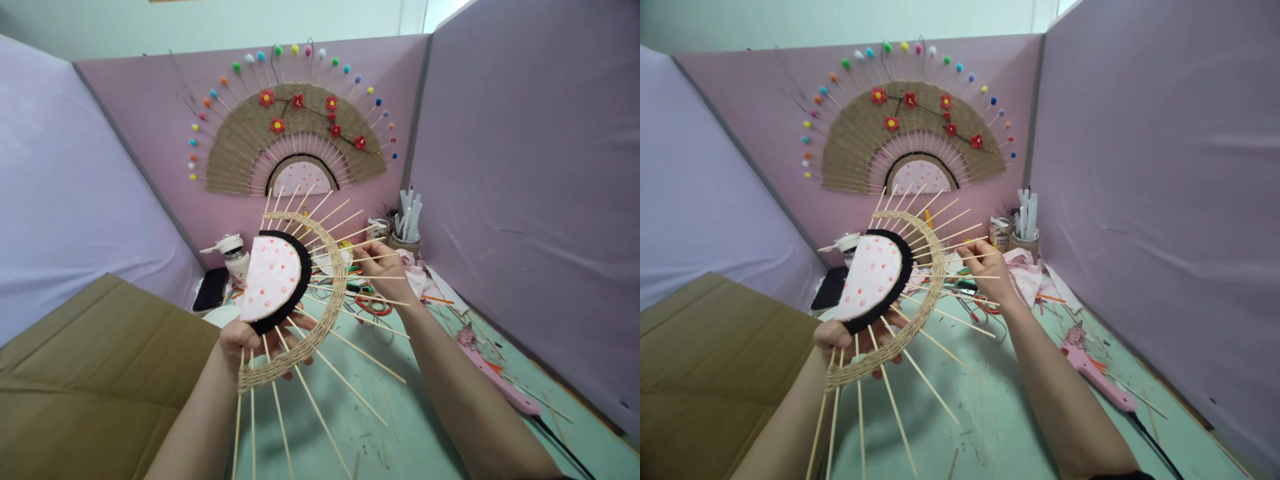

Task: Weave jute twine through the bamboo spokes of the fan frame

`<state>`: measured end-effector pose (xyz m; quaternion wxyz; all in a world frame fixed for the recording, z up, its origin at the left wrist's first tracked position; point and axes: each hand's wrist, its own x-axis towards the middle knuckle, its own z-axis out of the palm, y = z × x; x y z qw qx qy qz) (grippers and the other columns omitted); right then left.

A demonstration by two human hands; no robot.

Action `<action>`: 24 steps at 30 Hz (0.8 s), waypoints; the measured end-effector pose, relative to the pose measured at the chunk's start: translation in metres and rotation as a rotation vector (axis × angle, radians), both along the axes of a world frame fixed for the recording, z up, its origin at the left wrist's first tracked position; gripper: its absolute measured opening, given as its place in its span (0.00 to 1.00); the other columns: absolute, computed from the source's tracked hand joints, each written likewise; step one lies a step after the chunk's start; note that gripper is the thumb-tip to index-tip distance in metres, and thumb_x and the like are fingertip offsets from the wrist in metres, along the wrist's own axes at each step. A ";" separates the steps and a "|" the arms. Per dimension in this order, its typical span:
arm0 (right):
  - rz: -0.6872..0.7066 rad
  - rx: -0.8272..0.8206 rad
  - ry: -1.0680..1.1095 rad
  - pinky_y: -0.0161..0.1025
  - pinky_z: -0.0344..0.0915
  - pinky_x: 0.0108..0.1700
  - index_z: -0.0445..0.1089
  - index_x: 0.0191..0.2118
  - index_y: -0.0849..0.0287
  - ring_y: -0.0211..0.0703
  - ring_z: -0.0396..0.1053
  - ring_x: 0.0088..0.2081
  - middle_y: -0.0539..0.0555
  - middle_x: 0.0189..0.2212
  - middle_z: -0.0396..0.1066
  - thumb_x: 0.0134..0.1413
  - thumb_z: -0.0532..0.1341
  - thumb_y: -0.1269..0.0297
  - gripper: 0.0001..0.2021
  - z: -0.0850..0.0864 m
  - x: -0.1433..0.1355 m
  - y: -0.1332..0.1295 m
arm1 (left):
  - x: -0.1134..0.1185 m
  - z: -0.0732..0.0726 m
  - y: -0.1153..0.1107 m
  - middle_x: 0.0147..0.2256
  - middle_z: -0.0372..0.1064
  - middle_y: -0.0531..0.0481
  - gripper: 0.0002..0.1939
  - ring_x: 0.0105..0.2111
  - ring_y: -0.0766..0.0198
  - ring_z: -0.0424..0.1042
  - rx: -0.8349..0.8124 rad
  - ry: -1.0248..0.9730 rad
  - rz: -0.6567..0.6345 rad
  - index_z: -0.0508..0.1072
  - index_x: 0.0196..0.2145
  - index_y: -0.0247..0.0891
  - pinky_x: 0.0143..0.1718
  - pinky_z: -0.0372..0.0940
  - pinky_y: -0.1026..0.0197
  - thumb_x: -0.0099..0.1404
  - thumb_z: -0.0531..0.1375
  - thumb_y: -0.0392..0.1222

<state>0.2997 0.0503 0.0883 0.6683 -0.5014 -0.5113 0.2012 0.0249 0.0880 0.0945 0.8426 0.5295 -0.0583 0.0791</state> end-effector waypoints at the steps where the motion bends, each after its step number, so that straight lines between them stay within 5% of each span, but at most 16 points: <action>1: -0.010 0.006 0.003 0.34 0.56 0.27 0.69 0.30 0.59 0.35 0.59 0.24 0.47 0.22 0.63 0.52 0.61 0.53 0.13 0.001 0.001 -0.001 | 0.000 0.002 -0.001 0.59 0.60 0.36 0.43 0.49 0.40 0.70 0.002 0.007 -0.002 0.51 0.64 0.40 0.36 0.72 0.51 0.51 0.59 0.39; 4: -0.073 0.028 -0.028 0.33 0.53 0.25 0.66 0.26 0.58 0.34 0.55 0.22 0.46 0.20 0.60 0.52 0.62 0.53 0.14 0.006 0.004 -0.003 | 0.000 0.009 -0.004 0.59 0.60 0.36 0.43 0.47 0.40 0.70 0.004 0.013 0.039 0.51 0.64 0.38 0.30 0.72 0.59 0.50 0.59 0.39; 10: -0.227 0.085 -0.094 0.33 0.47 0.22 0.62 0.22 0.58 0.33 0.48 0.20 0.43 0.16 0.53 0.49 0.64 0.55 0.15 0.013 0.011 -0.010 | -0.006 0.010 -0.002 0.60 0.58 0.40 0.47 0.47 0.38 0.71 0.009 0.105 0.105 0.47 0.65 0.44 0.28 0.72 0.59 0.49 0.60 0.40; 19: -0.318 0.217 -0.238 0.37 0.61 0.34 0.70 0.35 0.57 0.39 0.65 0.30 0.50 0.29 0.69 0.55 0.59 0.63 0.05 0.014 0.036 -0.014 | -0.014 -0.001 0.010 0.59 0.61 0.40 0.45 0.37 0.49 0.77 -0.033 0.092 0.051 0.48 0.65 0.48 0.31 0.72 0.60 0.51 0.60 0.39; 24: -0.306 0.235 -0.185 0.37 0.62 0.36 0.71 0.35 0.58 0.39 0.66 0.31 0.50 0.30 0.70 0.54 0.60 0.63 0.05 0.013 0.041 -0.014 | -0.011 -0.005 0.006 0.53 0.67 0.43 0.36 0.33 0.51 0.77 0.037 0.106 0.091 0.60 0.60 0.42 0.27 0.69 0.59 0.51 0.59 0.39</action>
